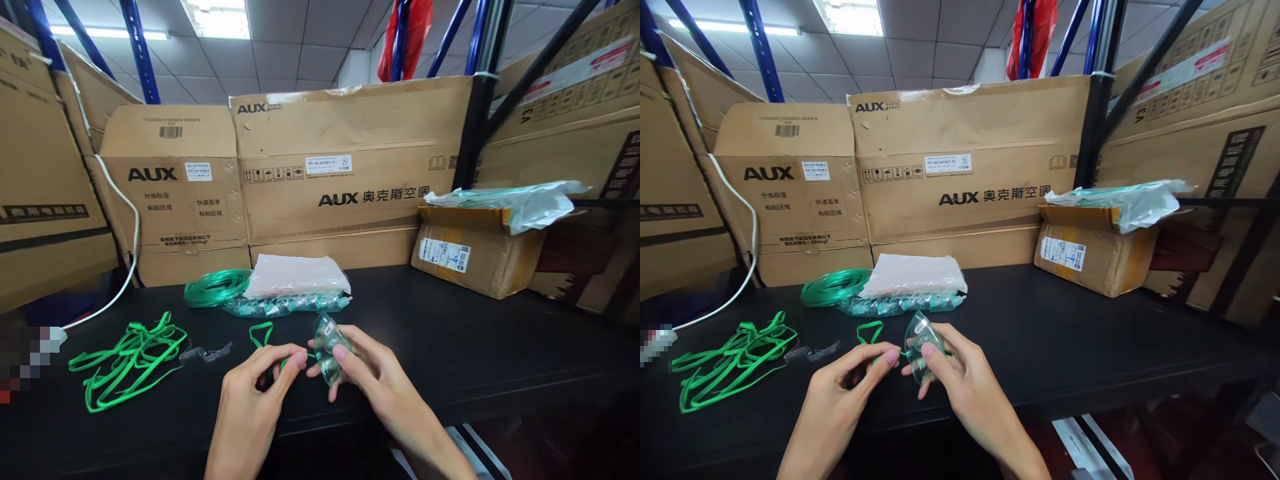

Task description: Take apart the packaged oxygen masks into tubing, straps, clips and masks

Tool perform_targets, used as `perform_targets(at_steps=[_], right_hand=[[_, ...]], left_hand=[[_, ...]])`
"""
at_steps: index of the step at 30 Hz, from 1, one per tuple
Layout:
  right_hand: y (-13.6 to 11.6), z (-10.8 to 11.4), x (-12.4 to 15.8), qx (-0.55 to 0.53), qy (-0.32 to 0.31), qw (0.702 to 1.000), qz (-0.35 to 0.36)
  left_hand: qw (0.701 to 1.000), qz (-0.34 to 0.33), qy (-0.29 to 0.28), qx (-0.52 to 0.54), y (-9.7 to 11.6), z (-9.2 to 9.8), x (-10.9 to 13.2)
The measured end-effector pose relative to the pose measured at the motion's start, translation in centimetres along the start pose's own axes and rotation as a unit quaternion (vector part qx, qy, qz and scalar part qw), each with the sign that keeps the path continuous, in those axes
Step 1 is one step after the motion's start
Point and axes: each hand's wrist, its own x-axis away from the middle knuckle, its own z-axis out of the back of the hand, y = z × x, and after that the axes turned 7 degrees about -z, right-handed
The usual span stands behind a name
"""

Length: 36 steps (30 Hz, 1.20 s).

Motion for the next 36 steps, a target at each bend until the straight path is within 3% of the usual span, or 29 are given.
perform_targets(at_steps=[13, 18, 21, 28, 36], right_hand=[[-0.2, -0.1, -0.1, 0.061, -0.007, 0.998, 0.006], [0.6, 0.0, -0.1, 0.065, 0.040, 0.997, -0.018], [1.1, 0.0, 0.0, 0.034, 0.064, 0.997, 0.004], [0.9, -0.1, 0.4, 0.085, 0.037, 0.995, 0.030], [1.0, -0.6, 0.1, 0.093, 0.092, 0.990, 0.048]], left_hand=[[0.997, 0.001, -0.027, 0.069, 0.8, 0.0, 0.0], [0.997, 0.018, -0.035, 0.069, 0.9, 0.1, 0.1], [0.997, 0.026, -0.038, 0.057, 0.9, 0.0, 0.0], [0.998, 0.030, -0.034, 0.053, 0.9, -0.1, -0.2], [0.997, 0.020, -0.050, 0.057, 0.9, 0.0, -0.2]])
